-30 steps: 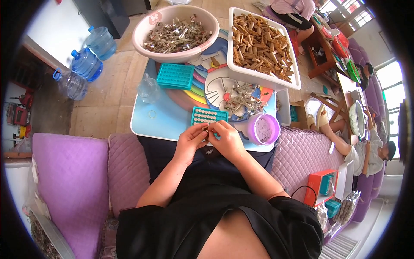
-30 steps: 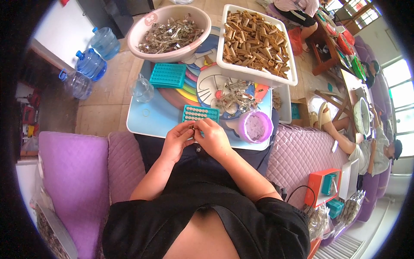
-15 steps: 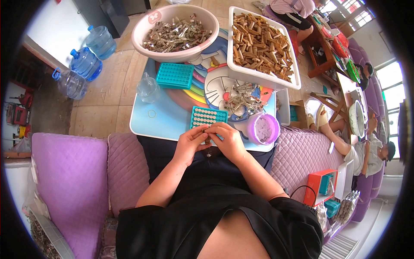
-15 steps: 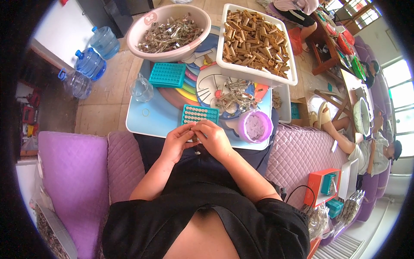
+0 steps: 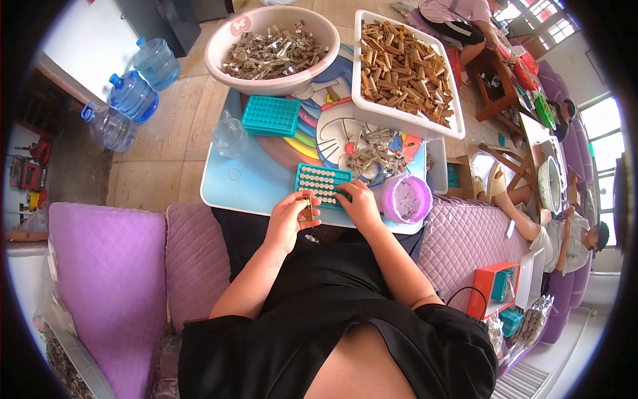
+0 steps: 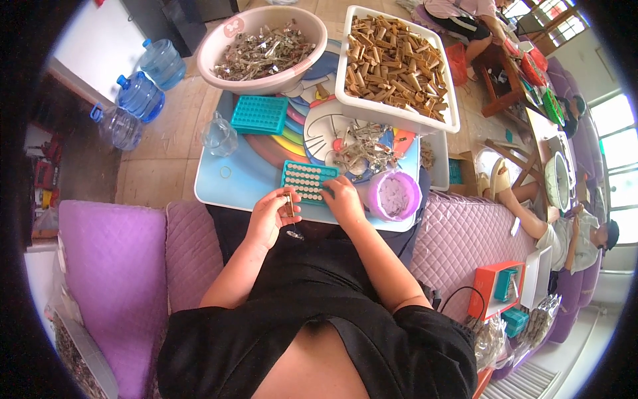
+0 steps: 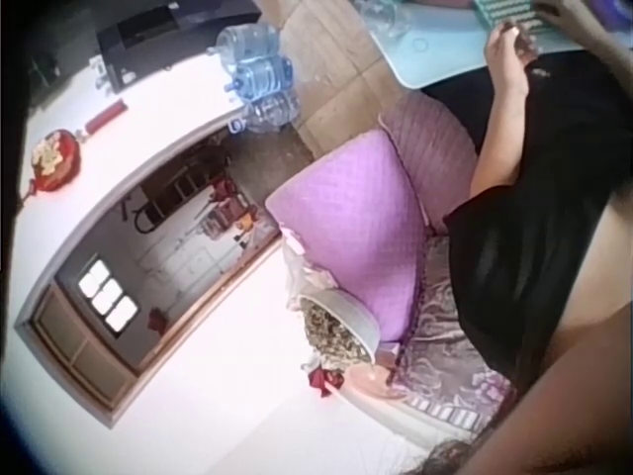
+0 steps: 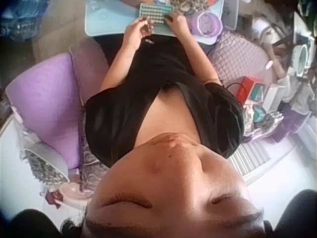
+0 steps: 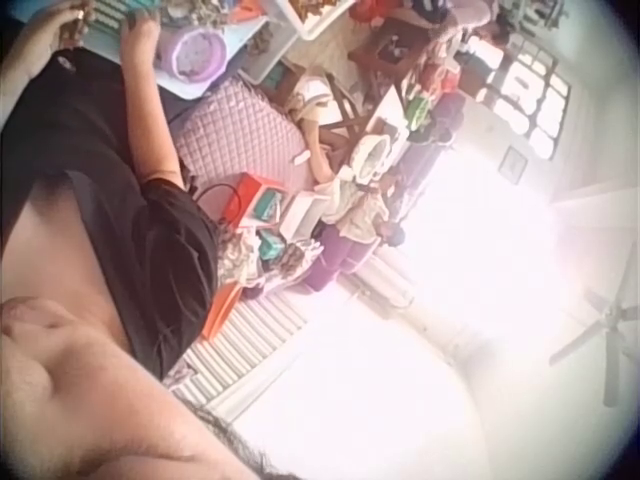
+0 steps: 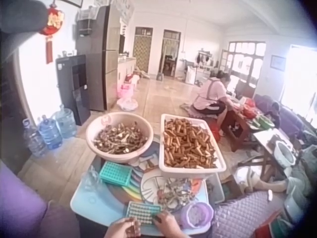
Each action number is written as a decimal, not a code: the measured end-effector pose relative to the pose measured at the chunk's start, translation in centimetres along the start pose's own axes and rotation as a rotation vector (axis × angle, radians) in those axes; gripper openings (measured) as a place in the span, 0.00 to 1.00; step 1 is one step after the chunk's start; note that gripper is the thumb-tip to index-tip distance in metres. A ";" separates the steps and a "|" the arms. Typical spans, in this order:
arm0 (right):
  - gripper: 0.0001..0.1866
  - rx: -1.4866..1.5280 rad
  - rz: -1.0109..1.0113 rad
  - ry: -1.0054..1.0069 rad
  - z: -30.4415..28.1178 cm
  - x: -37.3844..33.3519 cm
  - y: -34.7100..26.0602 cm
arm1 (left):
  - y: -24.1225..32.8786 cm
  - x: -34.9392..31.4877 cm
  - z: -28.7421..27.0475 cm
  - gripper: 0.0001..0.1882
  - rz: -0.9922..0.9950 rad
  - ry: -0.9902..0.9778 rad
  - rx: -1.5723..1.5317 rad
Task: The person assembles small metal parts into plastic housings or connectors by hand.
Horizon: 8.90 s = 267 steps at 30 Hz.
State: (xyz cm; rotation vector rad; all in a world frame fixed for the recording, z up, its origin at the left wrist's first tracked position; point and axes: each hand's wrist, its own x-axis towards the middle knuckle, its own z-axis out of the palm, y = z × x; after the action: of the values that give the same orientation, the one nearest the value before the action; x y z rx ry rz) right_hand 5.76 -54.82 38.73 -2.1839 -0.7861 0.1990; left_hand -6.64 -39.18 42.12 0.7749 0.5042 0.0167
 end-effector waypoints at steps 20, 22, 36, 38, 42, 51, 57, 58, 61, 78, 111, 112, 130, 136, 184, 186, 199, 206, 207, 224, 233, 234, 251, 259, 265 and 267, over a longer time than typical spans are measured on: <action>0.08 0.166 -0.206 0.116 -1.5 -1.2 -6.8 | -0.5 0.1 0.7 0.15 -0.006 -0.053 0.072; 0.09 0.130 -0.240 0.125 -1.5 -1.2 -7.0 | -0.5 0.0 0.9 0.15 0.008 -0.054 0.081; 0.05 0.479 0.003 -0.021 -2.0 -0.2 -6.8 | -1.3 -0.1 2.1 0.19 0.433 -0.026 0.475; 0.03 0.781 0.182 -0.087 -1.5 -0.2 -6.4 | -1.3 -0.2 2.1 0.19 0.475 -0.040 0.592; 0.06 1.038 0.243 -0.148 -0.8 -0.5 -5.5 | -1.0 -0.6 2.4 0.18 0.461 -0.029 0.714; 0.13 1.374 0.464 -0.536 -2.4 0.7 -6.0 | -0.4 -0.6 1.3 0.15 0.121 -0.143 -0.143; 0.08 0.338 -0.011 0.121 -8.3 11.9 -4.7 | 0.0 -0.4 1.1 0.14 0.052 -0.139 -0.261; 0.07 0.188 -0.026 0.239 -9.4 14.6 -3.9 | -0.3 -0.3 0.9 0.14 0.065 -0.175 -0.260; 0.10 -0.079 0.008 0.303 -10.2 21.0 -1.0 | -0.4 -0.3 0.8 0.13 0.067 -0.174 -0.274; 0.11 0.216 -0.176 0.103 -8.6 11.9 -9.3 | 1.5 -1.3 0.9 0.13 0.088 -0.236 -0.433; 0.12 0.385 -0.072 0.031 -4.8 -3.9 -10.8 | 0.1 -2.7 2.8 0.17 0.215 -0.308 -0.300; 0.13 0.339 -0.104 0.037 -5.0 -3.8 -10.9 | 0.2 -2.7 2.9 0.17 0.216 -0.309 -0.299; 0.14 0.246 -0.183 -0.062 -3.9 -4.6 -10.6 | 0.6 -3.8 4.6 0.18 0.498 -0.277 0.237; 0.23 0.108 -0.300 -0.095 -6.1 -3.9 -9.8 | 0.5 -3.8 3.8 0.17 0.485 -0.300 0.330; 0.16 0.680 0.016 -0.260 -5.4 -4.1 -8.3 | -0.3 -3.3 5.3 0.12 0.820 -0.149 1.017; 0.18 0.513 0.031 -0.315 -7.9 -3.6 -8.1 | 0.0 -3.8 5.3 0.11 0.581 -0.216 0.824; 0.12 -0.391 0.101 -0.088 -12.4 -1.3 3.5 | 2.8 -3.1 3.4 0.16 0.092 -0.486 -0.201; 0.08 -0.441 0.143 -0.011 -12.3 -1.3 2.8 | 2.2 -3.2 4.0 0.15 -0.057 -0.448 -0.323; 0.08 -0.437 0.143 -0.015 -12.6 -1.5 2.2 | 2.3 -3.3 4.3 0.16 -0.072 -0.443 -0.277; 0.09 0.189 -0.324 0.113 -8.1 -3.9 -11.0 | 1.2 -4.8 5.9 0.21 0.070 -0.415 0.126; 0.08 0.114 -0.359 0.061 -8.3 -3.5 -10.7 | 0.8 -5.0 5.8 0.22 0.150 -0.299 0.321; 0.08 0.108 -0.358 0.052 -8.3 -3.5 -10.7 | 0.8 -5.1 5.9 0.23 0.220 -0.260 0.428; 0.07 0.199 -0.293 0.051 -8.0 -3.4 -10.2 | 1.1 -5.0 6.1 0.21 0.181 -0.241 0.499; 0.07 0.215 -0.237 -0.005 -7.5 -3.4 -9.5 | 0.1 -4.5 5.5 0.21 0.178 -0.222 0.478; 0.07 0.242 -0.225 0.039 -7.8 -3.2 -9.7 | 0.2 -4.2 5.4 0.21 0.143 -0.275 0.347; 0.07 0.210 -0.257 0.070 -7.6 -3.2 -9.4 | 0.0 -4.0 5.1 0.21 0.140 -0.290 0.333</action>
State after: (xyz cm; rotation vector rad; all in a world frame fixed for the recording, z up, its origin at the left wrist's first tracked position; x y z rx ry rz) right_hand 1.67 -56.85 50.40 -1.8643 -0.9523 0.0707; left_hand -7.93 -43.39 46.95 1.1180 0.1765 -0.0501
